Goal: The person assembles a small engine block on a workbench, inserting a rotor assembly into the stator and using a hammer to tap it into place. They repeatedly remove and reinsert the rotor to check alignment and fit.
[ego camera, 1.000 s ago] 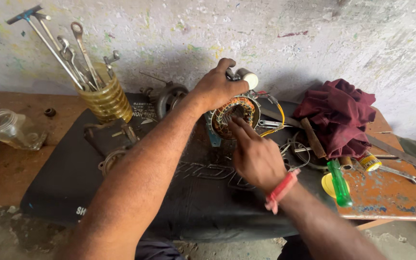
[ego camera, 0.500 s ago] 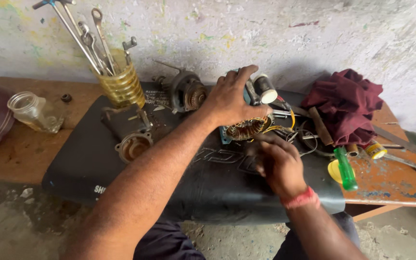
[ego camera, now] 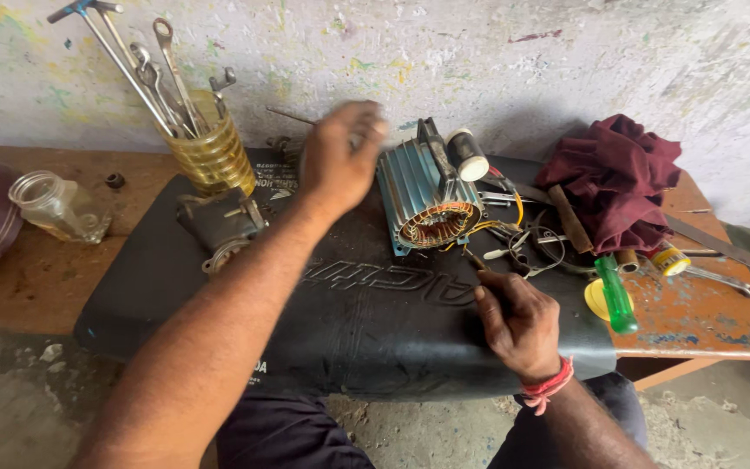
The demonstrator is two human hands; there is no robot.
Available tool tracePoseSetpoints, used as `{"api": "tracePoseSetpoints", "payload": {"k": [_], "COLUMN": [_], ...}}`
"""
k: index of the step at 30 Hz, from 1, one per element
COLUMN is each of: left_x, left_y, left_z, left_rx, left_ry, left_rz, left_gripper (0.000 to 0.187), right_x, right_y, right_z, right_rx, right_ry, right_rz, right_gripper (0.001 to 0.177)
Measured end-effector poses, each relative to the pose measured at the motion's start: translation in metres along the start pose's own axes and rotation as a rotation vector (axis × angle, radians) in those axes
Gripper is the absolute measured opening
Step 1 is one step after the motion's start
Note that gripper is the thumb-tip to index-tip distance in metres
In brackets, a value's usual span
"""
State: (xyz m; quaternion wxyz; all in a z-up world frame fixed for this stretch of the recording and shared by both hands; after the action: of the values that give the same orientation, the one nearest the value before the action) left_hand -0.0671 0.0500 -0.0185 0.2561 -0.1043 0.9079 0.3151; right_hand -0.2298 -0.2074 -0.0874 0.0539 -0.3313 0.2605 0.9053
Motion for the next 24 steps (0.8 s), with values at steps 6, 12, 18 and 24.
{"api": "tracePoseSetpoints", "payload": {"k": [6,12,18,24], "left_x": [-0.035,-0.032,-0.042,-0.034], "left_y": [0.061,0.037,0.022,0.006], "left_z": [0.043,0.059,0.058,0.059], "left_rx": [-0.18,-0.486,-0.384,-0.206], "left_ry": [0.291,0.348,0.593,0.713], "left_rz": [-0.04,0.151,0.095,-0.059], "left_gripper": [0.022,0.059,0.067,0.043], "right_x": [-0.001,0.0,0.0,0.0], "right_y": [0.0,-0.002,-0.001,0.0], "right_z": [0.001,0.001,0.0,0.003], "right_rx": [0.009,0.01,-0.006,-0.029], "right_ry": [-0.03,0.007,0.001,0.038], "right_rz": [0.024,0.038,0.051,0.025], "right_gripper": [0.017,0.017,0.016,0.013]}}
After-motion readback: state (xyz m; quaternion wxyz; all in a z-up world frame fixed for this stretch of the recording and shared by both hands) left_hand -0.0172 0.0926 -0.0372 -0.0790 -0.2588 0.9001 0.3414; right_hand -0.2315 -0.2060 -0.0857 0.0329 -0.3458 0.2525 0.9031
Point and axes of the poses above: each hand's wrist, its own x-axis away from the middle knuckle, its own y-axis out of the back of the hand, z = x × y, the point moved 1 cm from there along -x, towards the middle knuckle, and after that the axes turned 8 degrees about -x, right-handed, at the moved point
